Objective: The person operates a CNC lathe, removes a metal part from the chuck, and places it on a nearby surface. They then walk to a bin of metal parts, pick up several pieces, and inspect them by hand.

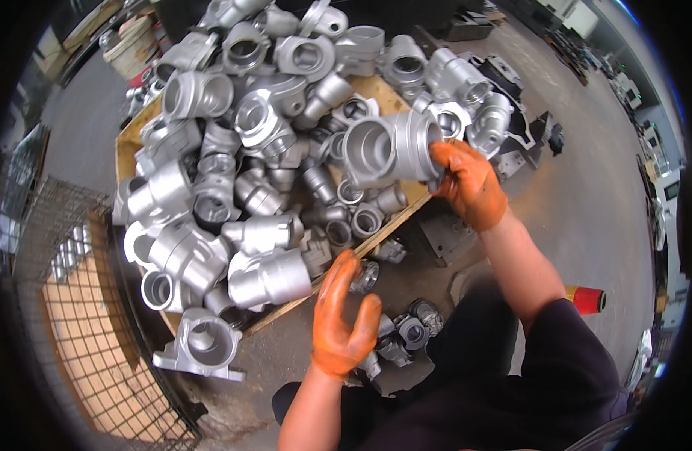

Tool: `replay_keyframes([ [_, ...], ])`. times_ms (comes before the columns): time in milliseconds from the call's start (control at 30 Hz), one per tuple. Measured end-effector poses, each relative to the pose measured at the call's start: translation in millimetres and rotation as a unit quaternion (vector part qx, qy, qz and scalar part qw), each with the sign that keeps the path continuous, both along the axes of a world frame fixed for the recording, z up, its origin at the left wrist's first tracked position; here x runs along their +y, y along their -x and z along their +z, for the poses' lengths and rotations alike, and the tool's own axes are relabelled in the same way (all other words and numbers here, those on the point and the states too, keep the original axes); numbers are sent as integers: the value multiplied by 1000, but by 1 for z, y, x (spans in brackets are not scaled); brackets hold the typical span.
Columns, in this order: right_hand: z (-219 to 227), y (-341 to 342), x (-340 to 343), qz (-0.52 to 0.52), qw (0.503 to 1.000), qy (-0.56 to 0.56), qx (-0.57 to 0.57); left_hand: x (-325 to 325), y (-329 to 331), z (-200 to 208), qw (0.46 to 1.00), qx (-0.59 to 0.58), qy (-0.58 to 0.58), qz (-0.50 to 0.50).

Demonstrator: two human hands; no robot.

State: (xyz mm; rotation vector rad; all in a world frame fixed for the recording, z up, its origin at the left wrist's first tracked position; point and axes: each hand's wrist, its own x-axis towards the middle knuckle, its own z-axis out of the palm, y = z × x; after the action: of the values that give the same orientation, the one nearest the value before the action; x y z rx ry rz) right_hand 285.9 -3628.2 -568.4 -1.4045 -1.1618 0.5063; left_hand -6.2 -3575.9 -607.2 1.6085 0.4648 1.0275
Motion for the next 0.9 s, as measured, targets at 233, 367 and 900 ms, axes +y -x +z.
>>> replay_keyframes([
  [233, 82, -84, 31, -366, 917, 15, -156, 6, -16, -1, 976, 78, -194, 58],
  [367, 101, -131, 54, -443, 831, 14, -337, 11, -22, -7, 963, 83, -242, 88],
  [900, 129, -113, 220, -339, 775, 121, -519, 24, -45, -11, 912, 174, -359, 93],
])
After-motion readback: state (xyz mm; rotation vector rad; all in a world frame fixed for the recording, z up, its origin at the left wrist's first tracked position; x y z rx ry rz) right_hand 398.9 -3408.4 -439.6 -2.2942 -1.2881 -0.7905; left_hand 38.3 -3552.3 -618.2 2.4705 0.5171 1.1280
